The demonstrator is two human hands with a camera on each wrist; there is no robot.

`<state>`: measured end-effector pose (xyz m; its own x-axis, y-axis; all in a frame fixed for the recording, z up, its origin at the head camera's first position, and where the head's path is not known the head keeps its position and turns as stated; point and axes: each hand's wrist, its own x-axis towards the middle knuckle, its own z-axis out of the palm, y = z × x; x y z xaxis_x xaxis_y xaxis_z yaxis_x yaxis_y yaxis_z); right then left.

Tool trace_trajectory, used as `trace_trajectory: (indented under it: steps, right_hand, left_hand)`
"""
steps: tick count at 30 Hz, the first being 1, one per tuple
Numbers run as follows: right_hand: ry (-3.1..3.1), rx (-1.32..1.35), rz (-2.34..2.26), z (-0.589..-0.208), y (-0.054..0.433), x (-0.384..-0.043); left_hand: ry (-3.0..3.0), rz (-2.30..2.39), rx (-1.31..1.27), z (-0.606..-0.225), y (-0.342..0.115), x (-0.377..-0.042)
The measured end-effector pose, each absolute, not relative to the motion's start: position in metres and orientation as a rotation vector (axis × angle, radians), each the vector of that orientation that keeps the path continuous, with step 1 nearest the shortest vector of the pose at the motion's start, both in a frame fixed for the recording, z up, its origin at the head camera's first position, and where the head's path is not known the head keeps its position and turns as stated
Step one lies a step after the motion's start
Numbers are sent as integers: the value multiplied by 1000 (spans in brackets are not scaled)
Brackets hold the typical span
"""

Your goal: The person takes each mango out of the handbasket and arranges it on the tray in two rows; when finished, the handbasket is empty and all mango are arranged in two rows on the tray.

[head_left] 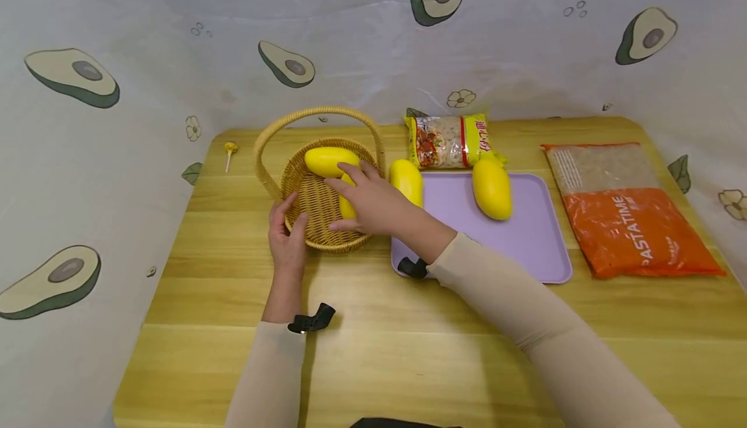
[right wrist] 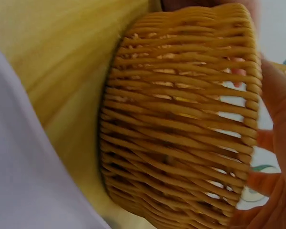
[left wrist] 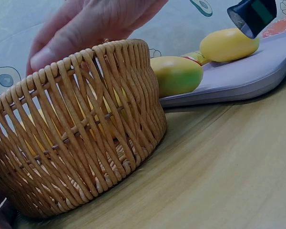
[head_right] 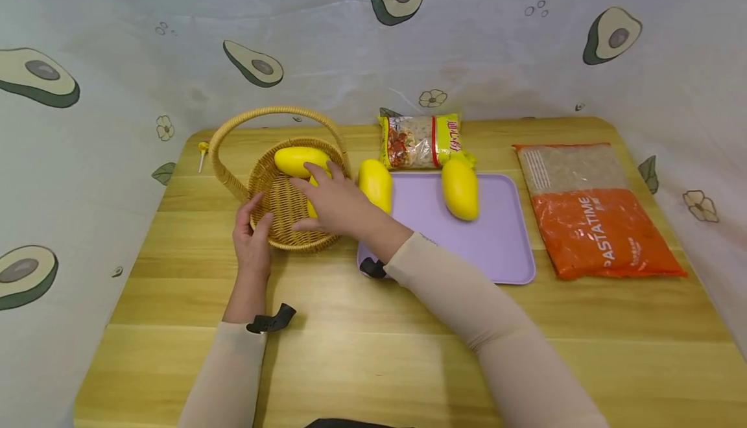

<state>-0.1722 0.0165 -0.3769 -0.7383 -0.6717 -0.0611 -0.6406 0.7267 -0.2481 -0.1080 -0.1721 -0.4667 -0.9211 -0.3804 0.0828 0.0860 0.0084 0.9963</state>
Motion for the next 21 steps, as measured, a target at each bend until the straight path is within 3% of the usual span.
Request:
trace_trajectory:
  steps: [21]
  right_hand:
    - [2901, -1051, -190, -396, 9, -169]
  left_hand:
    - [-1933, -1975, 246, -466, -172, -109]
